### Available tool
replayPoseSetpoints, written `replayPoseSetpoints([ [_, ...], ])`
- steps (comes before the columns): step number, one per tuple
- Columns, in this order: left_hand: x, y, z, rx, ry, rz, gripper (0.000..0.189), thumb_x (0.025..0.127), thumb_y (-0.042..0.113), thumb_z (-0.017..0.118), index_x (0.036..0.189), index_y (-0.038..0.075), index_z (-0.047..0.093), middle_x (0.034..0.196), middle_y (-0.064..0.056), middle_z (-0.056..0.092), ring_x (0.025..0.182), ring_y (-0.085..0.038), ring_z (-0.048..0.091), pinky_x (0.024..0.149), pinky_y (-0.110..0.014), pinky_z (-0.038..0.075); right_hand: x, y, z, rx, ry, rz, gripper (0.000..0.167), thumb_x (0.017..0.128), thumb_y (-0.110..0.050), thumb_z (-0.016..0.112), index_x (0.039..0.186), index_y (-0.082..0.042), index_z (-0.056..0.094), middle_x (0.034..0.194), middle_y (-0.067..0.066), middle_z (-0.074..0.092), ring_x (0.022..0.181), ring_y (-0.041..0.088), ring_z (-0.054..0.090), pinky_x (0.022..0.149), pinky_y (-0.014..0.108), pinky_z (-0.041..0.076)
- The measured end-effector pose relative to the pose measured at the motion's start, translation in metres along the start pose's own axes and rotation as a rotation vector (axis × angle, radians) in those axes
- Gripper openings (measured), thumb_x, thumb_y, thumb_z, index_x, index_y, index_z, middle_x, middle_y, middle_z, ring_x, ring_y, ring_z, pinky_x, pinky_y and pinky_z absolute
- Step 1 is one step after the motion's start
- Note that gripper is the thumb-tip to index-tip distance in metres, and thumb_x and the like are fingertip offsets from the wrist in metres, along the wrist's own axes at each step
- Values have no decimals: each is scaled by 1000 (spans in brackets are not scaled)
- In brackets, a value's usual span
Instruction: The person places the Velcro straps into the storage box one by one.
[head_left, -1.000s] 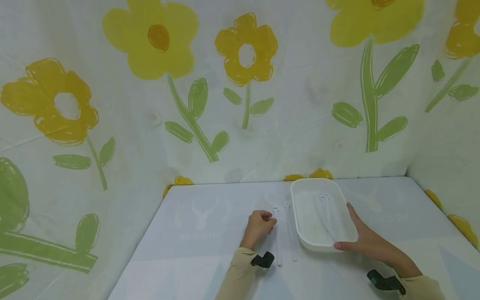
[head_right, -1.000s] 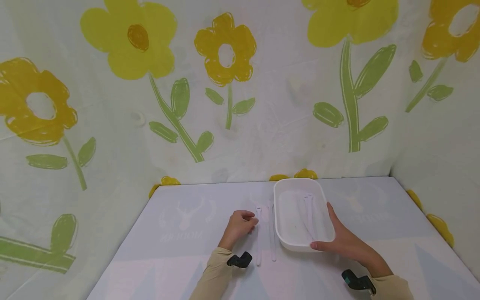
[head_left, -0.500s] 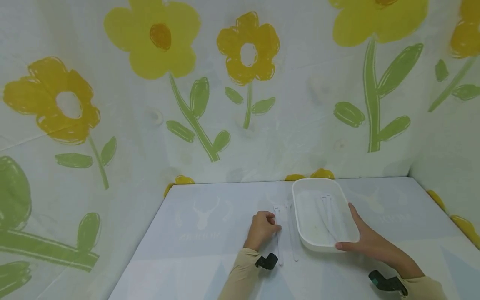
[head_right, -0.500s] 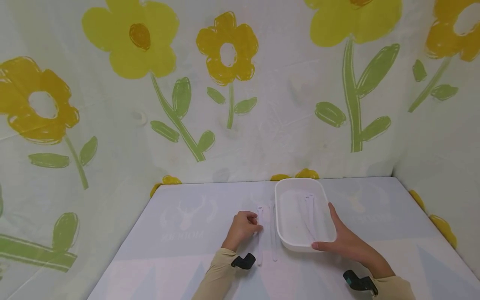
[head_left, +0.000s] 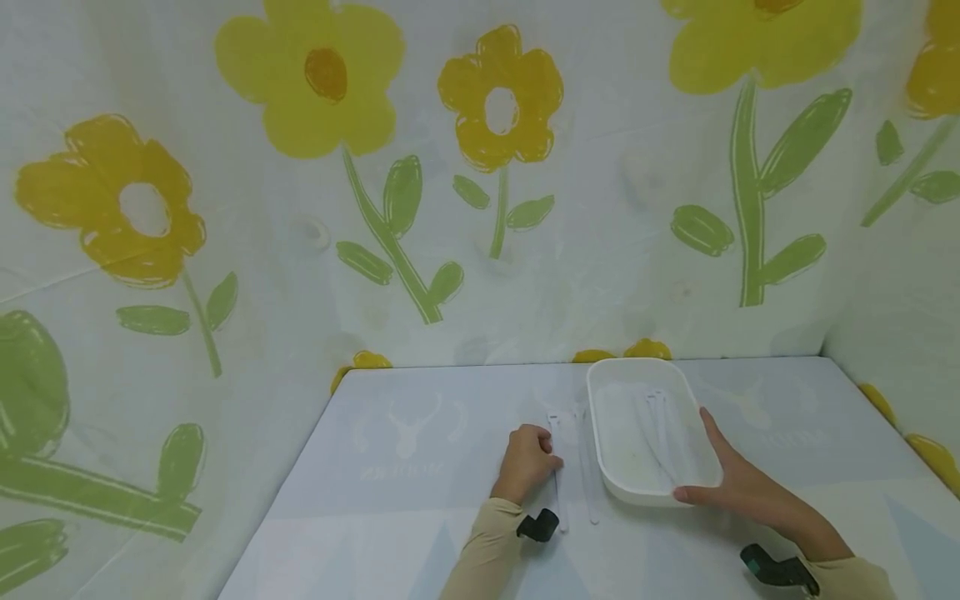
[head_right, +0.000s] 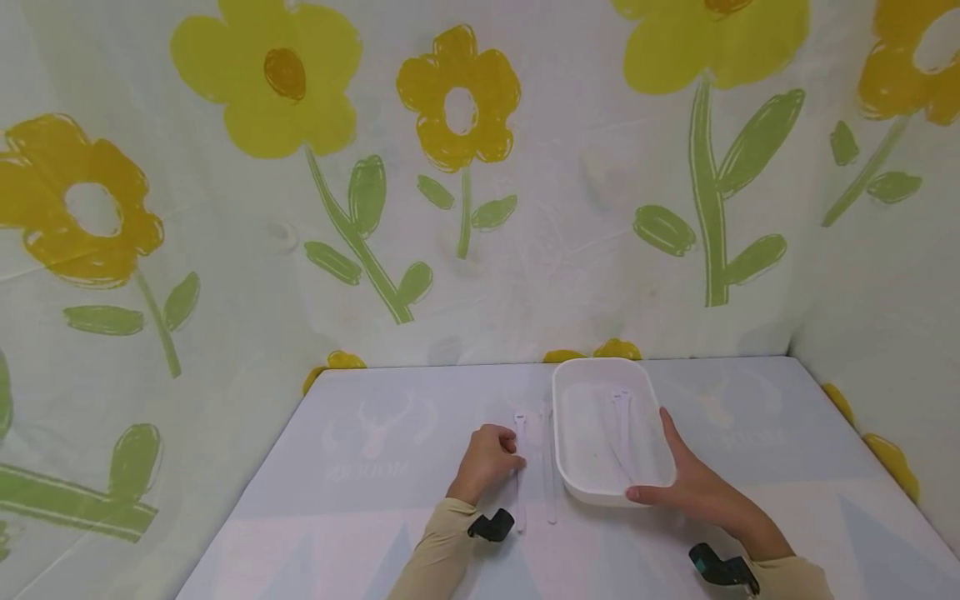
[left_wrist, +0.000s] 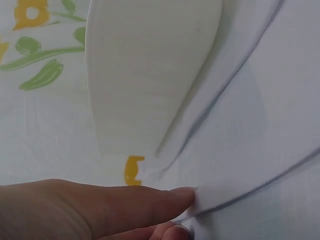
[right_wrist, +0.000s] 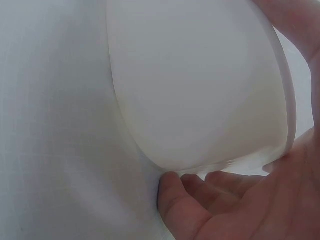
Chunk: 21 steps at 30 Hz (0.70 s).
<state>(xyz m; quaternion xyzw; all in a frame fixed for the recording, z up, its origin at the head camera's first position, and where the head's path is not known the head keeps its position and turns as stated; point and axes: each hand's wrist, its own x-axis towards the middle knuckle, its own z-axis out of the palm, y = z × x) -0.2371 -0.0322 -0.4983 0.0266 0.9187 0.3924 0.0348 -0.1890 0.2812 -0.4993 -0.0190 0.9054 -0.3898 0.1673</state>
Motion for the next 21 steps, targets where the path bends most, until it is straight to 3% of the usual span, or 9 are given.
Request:
replayPoseSetpoints([
  [4,0,-1,1,28,31,19,15,77,-4,82,83,0,69,70,2,57,68,-11,53,62,-26,49,0,2,-1,-8,2,-21,142,84,-53,80,156,-14,-35,164,40,-15,147,68,9,108,83,32],
  [10,-1,-2,1,63,74,39,19,76,-4,78,95,-5,75,70,1,65,69,-11,59,73,-35,60,0,2,-1,-27,9,-24,142,83,-53,80,157,-13,-34,163,41,-15,146,70,9,108,84,30],
  [15,-2,-2,1,83,88,29,24,77,-4,76,101,-6,75,69,-1,67,65,-12,59,63,-31,57,1,2,-1,-26,2,-10,142,83,-54,80,157,-14,-35,163,41,-15,146,69,8,108,84,31],
  [21,-2,-2,-1,76,99,33,21,76,-5,75,97,-3,76,69,-1,67,61,-11,57,57,-26,50,1,2,-1,-21,5,-22,142,84,-52,80,157,-14,-35,163,41,-14,146,70,9,108,84,31],
])
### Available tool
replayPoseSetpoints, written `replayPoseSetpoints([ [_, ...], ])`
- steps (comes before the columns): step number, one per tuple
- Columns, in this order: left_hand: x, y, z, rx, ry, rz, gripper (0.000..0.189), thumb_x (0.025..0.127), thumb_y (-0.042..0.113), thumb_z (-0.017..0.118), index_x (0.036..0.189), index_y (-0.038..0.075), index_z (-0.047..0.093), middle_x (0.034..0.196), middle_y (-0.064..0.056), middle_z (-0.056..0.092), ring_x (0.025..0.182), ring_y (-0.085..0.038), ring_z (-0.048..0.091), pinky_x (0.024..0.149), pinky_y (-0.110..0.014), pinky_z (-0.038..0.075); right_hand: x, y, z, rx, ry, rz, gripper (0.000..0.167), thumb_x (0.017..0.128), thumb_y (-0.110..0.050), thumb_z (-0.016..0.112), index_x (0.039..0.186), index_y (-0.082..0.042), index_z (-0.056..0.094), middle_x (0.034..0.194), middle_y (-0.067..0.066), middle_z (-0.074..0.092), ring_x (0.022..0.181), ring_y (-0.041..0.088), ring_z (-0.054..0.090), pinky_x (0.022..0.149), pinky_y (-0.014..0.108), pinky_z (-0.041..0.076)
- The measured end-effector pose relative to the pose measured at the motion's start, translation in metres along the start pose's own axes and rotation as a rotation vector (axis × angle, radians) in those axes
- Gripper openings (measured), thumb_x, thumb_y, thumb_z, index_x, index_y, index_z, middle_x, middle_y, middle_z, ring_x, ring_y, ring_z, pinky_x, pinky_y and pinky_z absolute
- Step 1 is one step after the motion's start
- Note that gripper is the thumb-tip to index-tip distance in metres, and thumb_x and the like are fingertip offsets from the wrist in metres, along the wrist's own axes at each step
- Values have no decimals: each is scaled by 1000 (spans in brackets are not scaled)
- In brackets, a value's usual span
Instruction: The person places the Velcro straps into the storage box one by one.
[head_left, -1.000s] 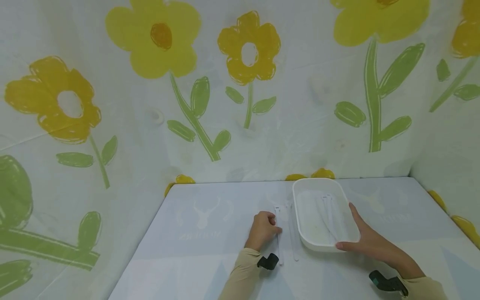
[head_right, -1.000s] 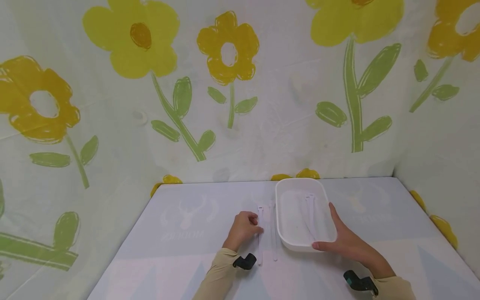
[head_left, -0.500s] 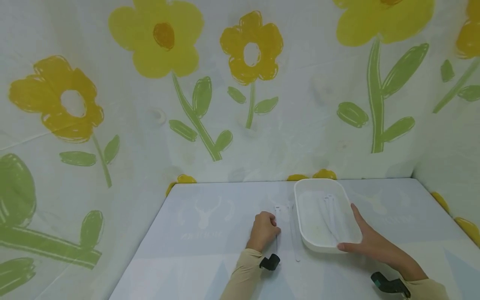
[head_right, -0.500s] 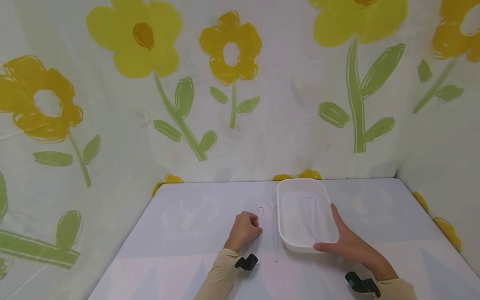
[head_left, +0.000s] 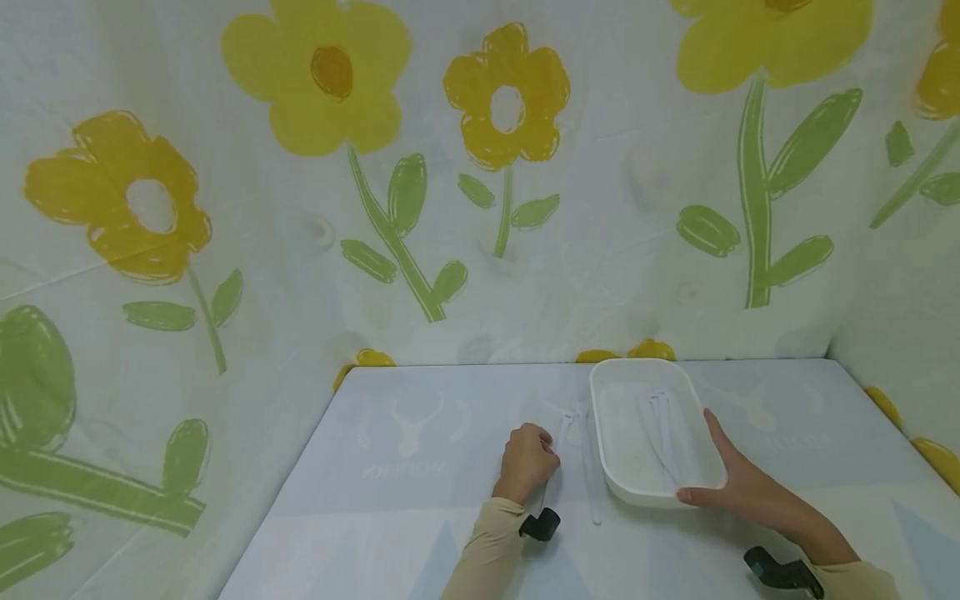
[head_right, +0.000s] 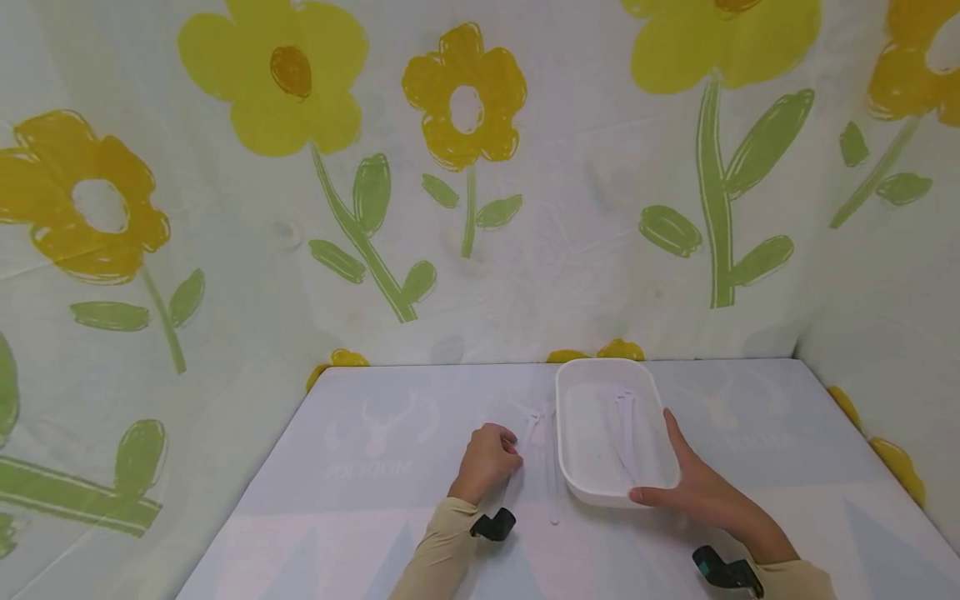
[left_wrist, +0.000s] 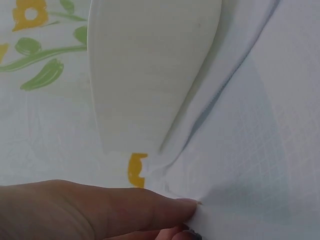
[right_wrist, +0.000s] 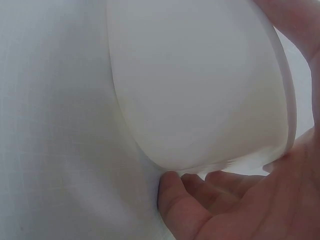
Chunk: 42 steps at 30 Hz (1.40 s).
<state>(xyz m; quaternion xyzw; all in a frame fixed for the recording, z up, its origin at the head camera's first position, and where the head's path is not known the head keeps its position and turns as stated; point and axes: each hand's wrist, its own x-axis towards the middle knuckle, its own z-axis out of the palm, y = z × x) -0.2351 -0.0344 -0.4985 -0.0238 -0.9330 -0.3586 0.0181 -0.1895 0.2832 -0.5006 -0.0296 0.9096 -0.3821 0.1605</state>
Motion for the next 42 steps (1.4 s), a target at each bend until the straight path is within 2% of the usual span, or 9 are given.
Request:
replayPoseSetpoints([
  [5,2,-3,0,-21,-12,11,17,77,-4,73,93,1,75,68,0,66,60,-10,54,53,-23,44,-1,-1,0,10,0,-4,142,83,-52,81,157,-14,-35,163,41,-14,145,70,9,108,84,30],
  [15,6,-8,0,-63,-54,14,16,81,-4,70,95,0,77,72,0,66,63,-9,54,56,-22,44,-1,-2,1,15,7,-12,143,82,-51,82,157,-12,-33,163,41,-15,146,70,8,108,85,29],
  [24,9,-8,-3,-88,-55,10,14,83,-3,70,94,2,78,75,-2,68,66,-10,55,58,-21,45,0,0,2,6,17,-26,142,83,-50,81,157,-12,-33,163,42,-12,145,69,13,106,84,33],
  [32,12,-9,-11,-254,-125,-25,15,88,-4,69,100,-1,77,77,-3,65,60,-9,61,54,-22,56,1,1,2,-6,21,-24,141,84,-50,80,157,-12,-33,163,42,-11,145,69,13,107,84,33],
  [37,13,-11,-14,-309,-138,-62,16,88,-2,70,103,1,76,81,-3,65,62,-10,62,56,-24,61,1,1,1,-3,21,-24,141,83,-50,81,157,-12,-33,164,41,-12,145,69,13,107,84,32],
  [42,15,-11,-14,-386,-157,-65,17,88,-2,70,104,0,76,85,-4,67,62,-10,64,59,-26,63,1,0,1,-6,16,-12,142,83,-51,81,157,-12,-33,163,41,-13,145,69,12,108,83,32],
])
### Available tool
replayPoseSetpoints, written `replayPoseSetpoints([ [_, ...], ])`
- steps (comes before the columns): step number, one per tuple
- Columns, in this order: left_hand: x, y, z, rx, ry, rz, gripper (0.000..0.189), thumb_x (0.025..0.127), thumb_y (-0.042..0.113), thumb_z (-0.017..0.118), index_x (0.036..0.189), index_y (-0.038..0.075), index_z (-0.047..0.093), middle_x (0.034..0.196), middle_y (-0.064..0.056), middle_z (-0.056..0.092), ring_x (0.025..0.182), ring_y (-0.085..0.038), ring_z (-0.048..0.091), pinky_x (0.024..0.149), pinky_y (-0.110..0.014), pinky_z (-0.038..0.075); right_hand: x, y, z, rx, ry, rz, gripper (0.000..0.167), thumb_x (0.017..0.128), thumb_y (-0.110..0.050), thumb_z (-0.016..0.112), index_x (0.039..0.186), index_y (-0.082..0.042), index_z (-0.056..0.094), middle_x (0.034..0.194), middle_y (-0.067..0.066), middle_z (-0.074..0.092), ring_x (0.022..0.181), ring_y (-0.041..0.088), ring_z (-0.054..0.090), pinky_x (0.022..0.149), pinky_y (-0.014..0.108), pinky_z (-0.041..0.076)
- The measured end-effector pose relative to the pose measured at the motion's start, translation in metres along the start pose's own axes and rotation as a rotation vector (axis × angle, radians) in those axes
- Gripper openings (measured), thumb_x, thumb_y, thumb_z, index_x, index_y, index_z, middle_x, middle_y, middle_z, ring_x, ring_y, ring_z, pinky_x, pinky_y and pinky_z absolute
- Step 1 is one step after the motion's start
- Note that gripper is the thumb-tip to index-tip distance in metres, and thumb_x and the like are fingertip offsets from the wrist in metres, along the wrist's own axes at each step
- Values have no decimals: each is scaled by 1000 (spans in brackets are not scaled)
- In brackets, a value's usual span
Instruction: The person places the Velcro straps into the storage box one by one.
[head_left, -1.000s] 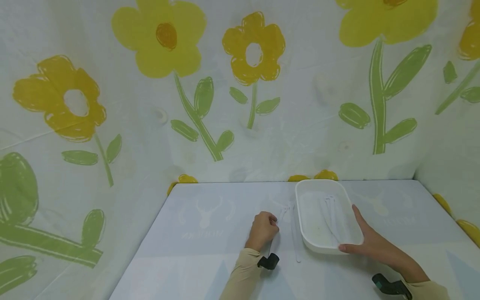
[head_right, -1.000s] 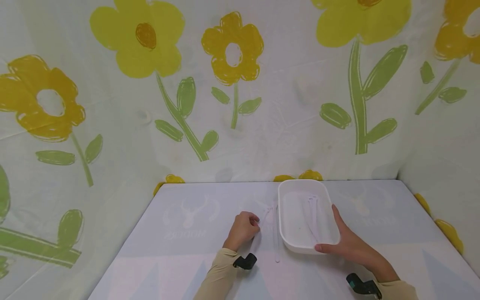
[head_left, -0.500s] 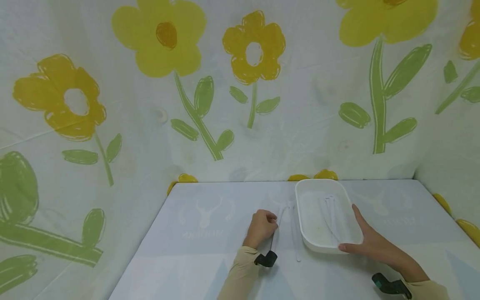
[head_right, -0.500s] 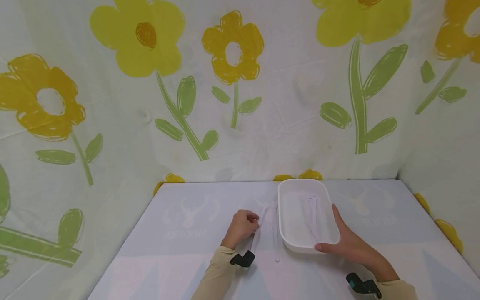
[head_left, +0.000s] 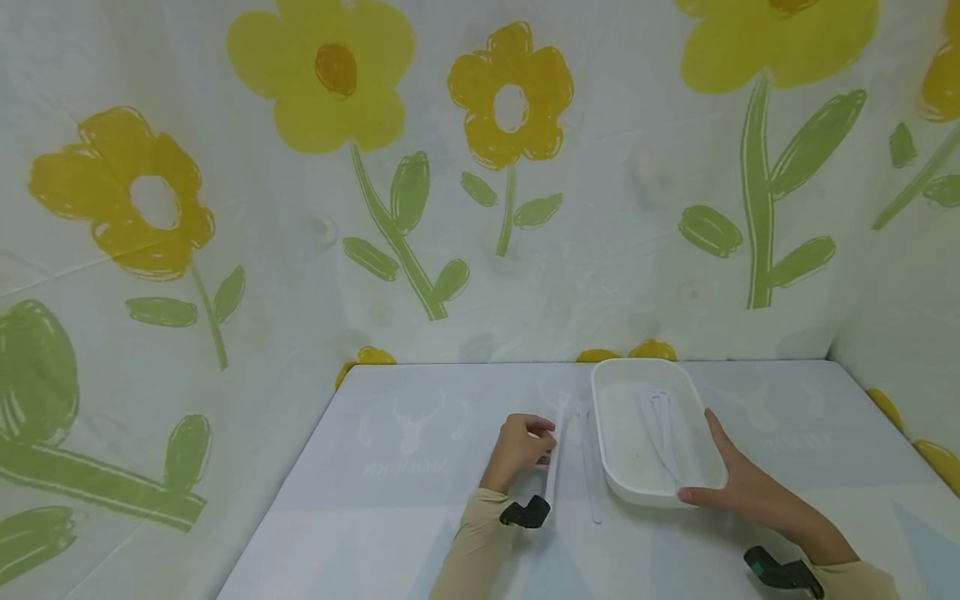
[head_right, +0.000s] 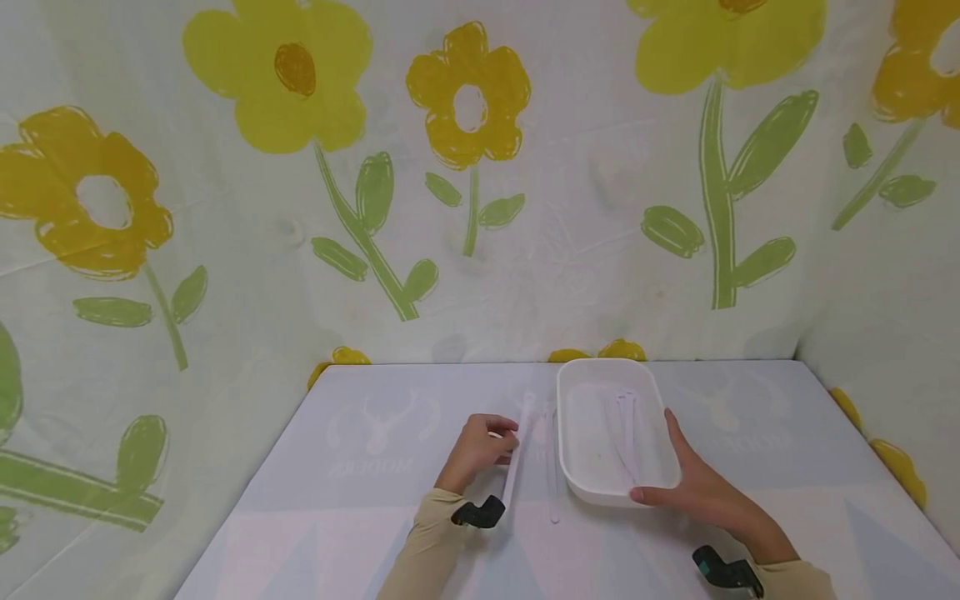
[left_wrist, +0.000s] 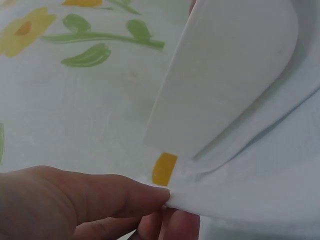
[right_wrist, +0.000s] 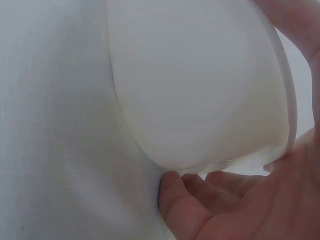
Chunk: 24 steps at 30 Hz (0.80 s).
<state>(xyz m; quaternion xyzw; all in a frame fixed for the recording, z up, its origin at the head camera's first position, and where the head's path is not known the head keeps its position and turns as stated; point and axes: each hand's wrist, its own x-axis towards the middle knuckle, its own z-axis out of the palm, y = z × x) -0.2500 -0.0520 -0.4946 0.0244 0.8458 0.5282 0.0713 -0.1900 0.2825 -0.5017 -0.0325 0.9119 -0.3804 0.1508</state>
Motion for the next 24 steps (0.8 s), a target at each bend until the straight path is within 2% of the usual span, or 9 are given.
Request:
replayPoseSetpoints([
  [4,1,-1,-1,-57,-20,5,19,88,-2,71,106,-2,76,86,-5,68,62,-10,65,60,-27,64,1,1,0,12,-14,9,141,84,-52,80,157,-13,-35,163,41,-14,146,69,11,108,83,31],
  [12,1,-1,-3,-140,-44,28,22,87,-3,69,108,-5,75,87,-6,67,63,-11,66,63,-29,65,-2,-1,1,-9,3,-4,140,84,-51,80,158,-11,-32,162,44,-8,144,70,15,105,82,37],
  [19,0,0,-5,-158,-54,10,22,89,1,70,110,-2,75,90,-5,66,69,-10,66,66,-30,66,-3,-2,0,-4,-4,-6,140,85,-51,80,157,-12,-33,163,43,-10,144,70,13,106,83,35],
  [24,-1,4,-6,-194,-52,4,24,88,2,70,111,-3,74,93,-8,67,74,-13,67,67,-32,66,-3,-2,-1,-4,-5,-9,138,86,-51,79,157,-12,-33,162,43,-10,144,70,14,106,83,35],
])
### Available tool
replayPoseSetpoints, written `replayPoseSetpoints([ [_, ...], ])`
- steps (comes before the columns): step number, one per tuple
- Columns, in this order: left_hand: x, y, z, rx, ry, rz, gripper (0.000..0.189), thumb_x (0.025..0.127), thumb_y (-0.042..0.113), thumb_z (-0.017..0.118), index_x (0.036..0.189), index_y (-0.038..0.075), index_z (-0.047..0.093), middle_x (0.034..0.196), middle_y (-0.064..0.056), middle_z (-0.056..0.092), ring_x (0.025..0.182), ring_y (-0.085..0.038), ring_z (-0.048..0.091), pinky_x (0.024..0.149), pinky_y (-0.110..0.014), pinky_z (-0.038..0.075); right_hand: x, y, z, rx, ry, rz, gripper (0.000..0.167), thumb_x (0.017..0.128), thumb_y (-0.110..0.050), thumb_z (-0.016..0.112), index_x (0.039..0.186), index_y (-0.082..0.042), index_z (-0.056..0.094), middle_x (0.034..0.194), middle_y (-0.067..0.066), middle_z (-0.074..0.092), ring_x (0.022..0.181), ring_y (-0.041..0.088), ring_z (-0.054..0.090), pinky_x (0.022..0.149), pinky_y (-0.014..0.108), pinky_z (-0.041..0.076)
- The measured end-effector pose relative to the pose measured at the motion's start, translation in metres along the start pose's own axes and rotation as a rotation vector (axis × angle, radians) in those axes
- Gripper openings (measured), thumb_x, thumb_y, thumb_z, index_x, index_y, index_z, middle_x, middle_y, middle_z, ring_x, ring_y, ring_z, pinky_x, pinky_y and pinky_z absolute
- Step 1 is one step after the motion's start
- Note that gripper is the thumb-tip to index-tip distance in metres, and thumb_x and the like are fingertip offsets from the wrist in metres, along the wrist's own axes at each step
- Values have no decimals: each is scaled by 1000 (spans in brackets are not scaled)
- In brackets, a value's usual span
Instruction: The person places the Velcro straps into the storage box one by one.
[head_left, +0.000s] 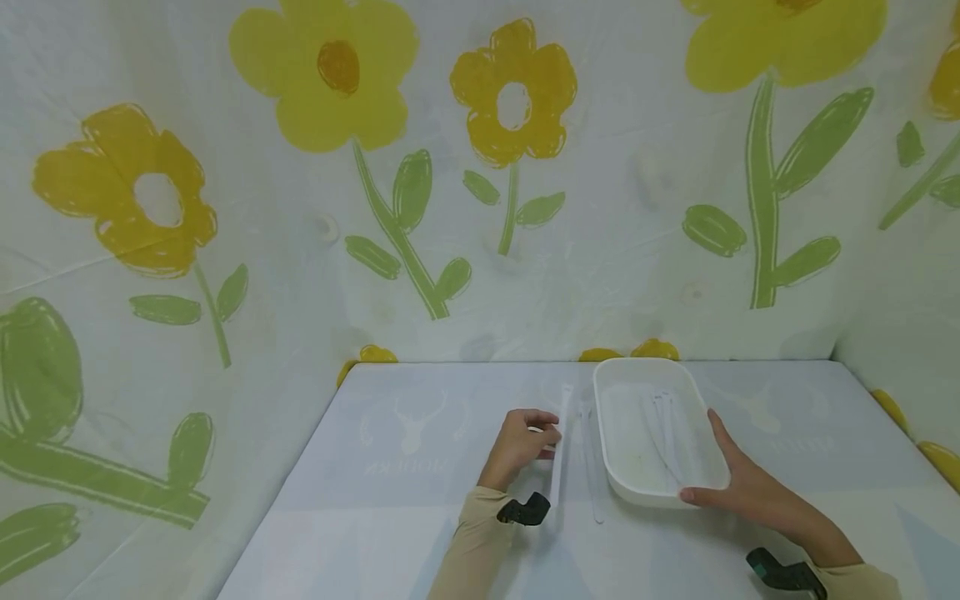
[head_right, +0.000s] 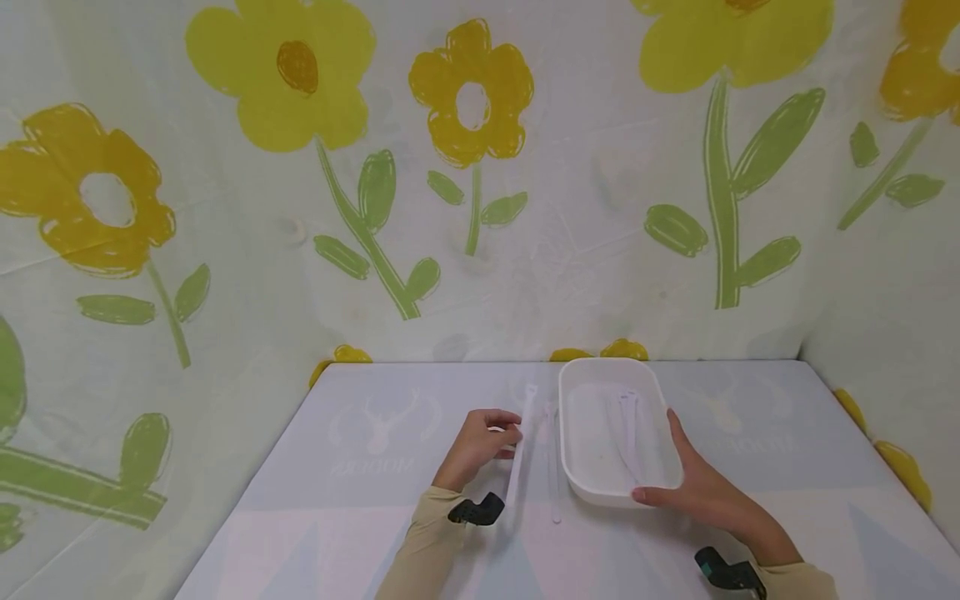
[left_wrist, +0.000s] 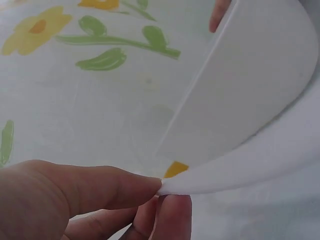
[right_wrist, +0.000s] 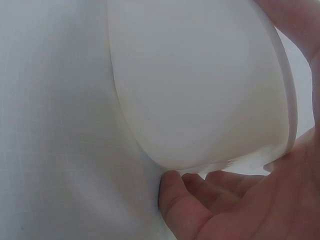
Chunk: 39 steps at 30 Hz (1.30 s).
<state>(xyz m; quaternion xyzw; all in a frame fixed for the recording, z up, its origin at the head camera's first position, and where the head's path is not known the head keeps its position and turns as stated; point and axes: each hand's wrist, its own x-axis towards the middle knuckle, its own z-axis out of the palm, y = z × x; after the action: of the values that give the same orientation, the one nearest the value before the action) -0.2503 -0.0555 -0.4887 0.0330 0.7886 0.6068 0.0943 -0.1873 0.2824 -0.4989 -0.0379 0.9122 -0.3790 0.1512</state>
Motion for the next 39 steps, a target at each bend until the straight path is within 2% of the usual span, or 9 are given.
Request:
replayPoseSetpoints([
  [11,1,1,1,-21,-11,-19,21,89,4,72,110,1,75,96,-7,68,77,-12,68,69,-31,66,-1,1,1,5,23,-34,136,86,-47,79,158,-9,-30,162,45,-6,143,70,18,104,83,37],
  [19,0,3,3,-48,-12,-25,21,90,4,72,111,1,75,97,-6,67,77,-12,67,70,-30,66,-1,0,0,8,1,6,138,85,-51,79,158,-12,-32,163,43,-9,144,69,15,104,84,36],
  [30,-2,7,5,-50,2,-42,24,91,7,73,114,1,75,99,-7,67,79,-12,68,72,-29,66,0,-1,1,-3,24,-8,138,85,-49,80,158,-11,-31,163,42,-7,144,69,16,105,83,35],
  [39,-3,11,6,-135,-1,-31,24,92,8,73,115,2,75,98,-6,67,82,-12,69,74,-30,66,1,2,0,5,15,-15,137,86,-48,80,159,-13,-31,163,42,-10,144,71,12,107,84,32],
])
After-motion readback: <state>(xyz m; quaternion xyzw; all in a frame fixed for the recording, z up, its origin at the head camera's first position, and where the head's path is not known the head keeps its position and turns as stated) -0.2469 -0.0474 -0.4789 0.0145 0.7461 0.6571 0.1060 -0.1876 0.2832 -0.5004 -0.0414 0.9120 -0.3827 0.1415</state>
